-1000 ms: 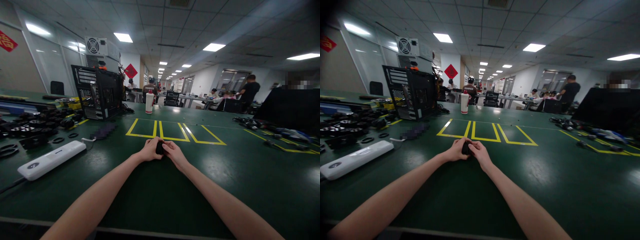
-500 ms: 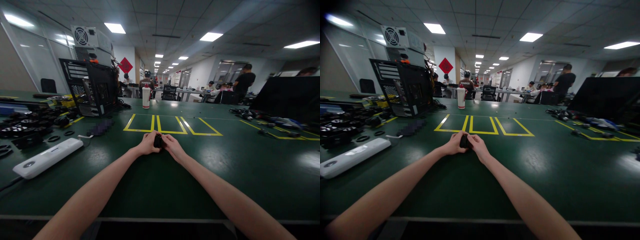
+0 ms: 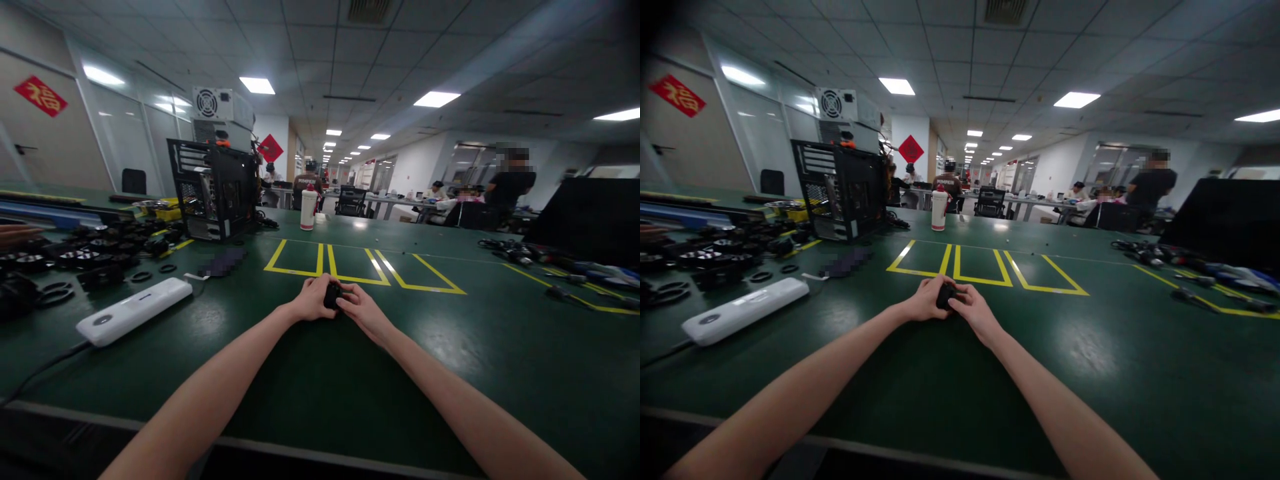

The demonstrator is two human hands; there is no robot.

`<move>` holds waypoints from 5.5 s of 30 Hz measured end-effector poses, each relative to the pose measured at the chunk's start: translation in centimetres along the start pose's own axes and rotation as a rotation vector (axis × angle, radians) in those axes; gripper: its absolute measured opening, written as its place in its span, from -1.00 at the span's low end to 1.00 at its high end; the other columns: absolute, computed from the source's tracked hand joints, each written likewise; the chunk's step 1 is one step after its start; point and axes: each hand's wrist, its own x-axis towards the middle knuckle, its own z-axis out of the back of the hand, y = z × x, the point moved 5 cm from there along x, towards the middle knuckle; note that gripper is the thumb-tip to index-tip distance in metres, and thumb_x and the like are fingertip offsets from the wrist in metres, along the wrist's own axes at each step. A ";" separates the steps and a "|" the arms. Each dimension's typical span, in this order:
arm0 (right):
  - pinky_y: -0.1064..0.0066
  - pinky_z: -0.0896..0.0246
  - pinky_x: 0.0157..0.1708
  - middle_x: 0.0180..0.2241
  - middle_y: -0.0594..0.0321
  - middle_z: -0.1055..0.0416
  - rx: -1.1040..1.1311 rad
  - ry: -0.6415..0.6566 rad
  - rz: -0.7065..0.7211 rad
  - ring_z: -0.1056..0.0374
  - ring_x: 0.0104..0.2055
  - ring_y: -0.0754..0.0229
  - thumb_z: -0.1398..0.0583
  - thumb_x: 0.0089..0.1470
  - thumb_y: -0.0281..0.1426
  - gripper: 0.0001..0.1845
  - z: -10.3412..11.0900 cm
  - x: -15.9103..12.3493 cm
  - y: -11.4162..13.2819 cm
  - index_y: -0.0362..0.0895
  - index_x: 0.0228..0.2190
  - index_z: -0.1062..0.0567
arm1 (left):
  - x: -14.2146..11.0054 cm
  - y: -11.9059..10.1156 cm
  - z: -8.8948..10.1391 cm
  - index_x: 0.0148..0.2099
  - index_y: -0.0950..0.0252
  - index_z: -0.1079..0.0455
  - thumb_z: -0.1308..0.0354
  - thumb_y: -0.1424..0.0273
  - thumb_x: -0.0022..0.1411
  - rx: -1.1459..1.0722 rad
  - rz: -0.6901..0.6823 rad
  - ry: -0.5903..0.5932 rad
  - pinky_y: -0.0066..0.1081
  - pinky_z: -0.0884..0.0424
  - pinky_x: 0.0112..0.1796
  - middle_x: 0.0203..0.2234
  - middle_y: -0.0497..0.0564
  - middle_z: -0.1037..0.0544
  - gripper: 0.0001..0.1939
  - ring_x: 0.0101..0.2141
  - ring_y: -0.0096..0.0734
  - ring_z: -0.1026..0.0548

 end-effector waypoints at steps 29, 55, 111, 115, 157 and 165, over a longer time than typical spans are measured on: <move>0.28 -0.15 -0.13 -0.34 0.22 -0.36 0.047 -0.078 -0.025 -0.29 -0.22 0.21 -0.24 -0.21 -0.36 -0.72 0.2 0.7 -0.4 -0.16 -0.36 -0.38 | -0.1 0.1 -0.3 -0.05 0.21 -0.05 -0.17 0.30 -0.13 0.004 0.018 0.011 -0.19 -0.04 -0.03 -0.17 0.00 -0.29 -0.42 -0.10 -0.22 -0.27; 0.27 -0.18 -0.20 -0.43 0.29 -0.37 -0.049 -0.087 0.039 -0.30 -0.28 0.23 -0.20 -0.17 -0.23 -0.70 0.2 0.4 -0.4 -0.10 -0.36 -0.33 | -0.1 0.3 -0.4 -0.06 0.20 -0.06 -0.19 0.31 -0.17 -0.001 0.071 0.006 -0.18 -0.05 -0.04 -0.17 -0.01 -0.29 -0.41 -0.11 -0.19 -0.28; 0.31 -0.14 -0.11 -0.28 0.24 -0.34 -0.222 -0.099 0.103 -0.29 -0.20 0.24 -0.18 -0.26 -0.52 -0.69 0.4 0.9 -0.5 -0.16 -0.34 -0.31 | 0.4 2.6 -0.8 -0.04 0.31 -0.10 -0.17 0.24 -0.14 -0.222 0.261 0.176 -0.25 -0.27 -0.18 -0.18 0.09 -0.32 -0.40 -0.19 -0.20 -0.34; 0.33 -0.14 -0.12 -0.26 0.22 -0.36 -0.358 -0.117 0.102 -0.29 -0.19 0.24 -0.15 -0.16 -0.41 -0.68 0.5 0.7 -0.3 -0.15 -0.25 -0.32 | 0.5 3.6 -1.3 -0.02 0.32 -0.10 -0.14 0.15 -0.10 -0.283 0.300 0.230 -0.30 -0.31 -0.24 -0.19 0.10 -0.32 -0.39 -0.22 -0.24 -0.35; 0.17 -0.01 -0.04 -0.13 0.13 -0.31 -0.913 -0.106 0.235 -0.20 -0.08 0.06 -0.21 -0.19 -0.36 -0.51 0.2 0.4 0.7 -0.13 -0.12 -0.33 | -1.2 3.0 -1.0 0.13 0.31 0.04 -0.12 0.01 -0.11 -0.199 0.389 0.048 -0.14 -0.15 -0.05 -0.05 0.22 -0.22 -0.16 0.00 -0.04 -0.18; 0.20 -0.05 -0.08 -0.14 0.13 -0.30 -0.904 -0.104 0.222 -0.21 -0.11 0.07 -0.20 -0.18 -0.38 -0.51 0.4 0.3 0.7 -0.13 -0.12 -0.33 | -0.1 2.6 -1.3 0.17 0.25 0.14 -0.10 0.03 -0.07 -0.227 0.267 0.159 -0.18 -0.18 -0.05 0.03 0.17 -0.21 -0.16 -0.02 -0.09 -0.25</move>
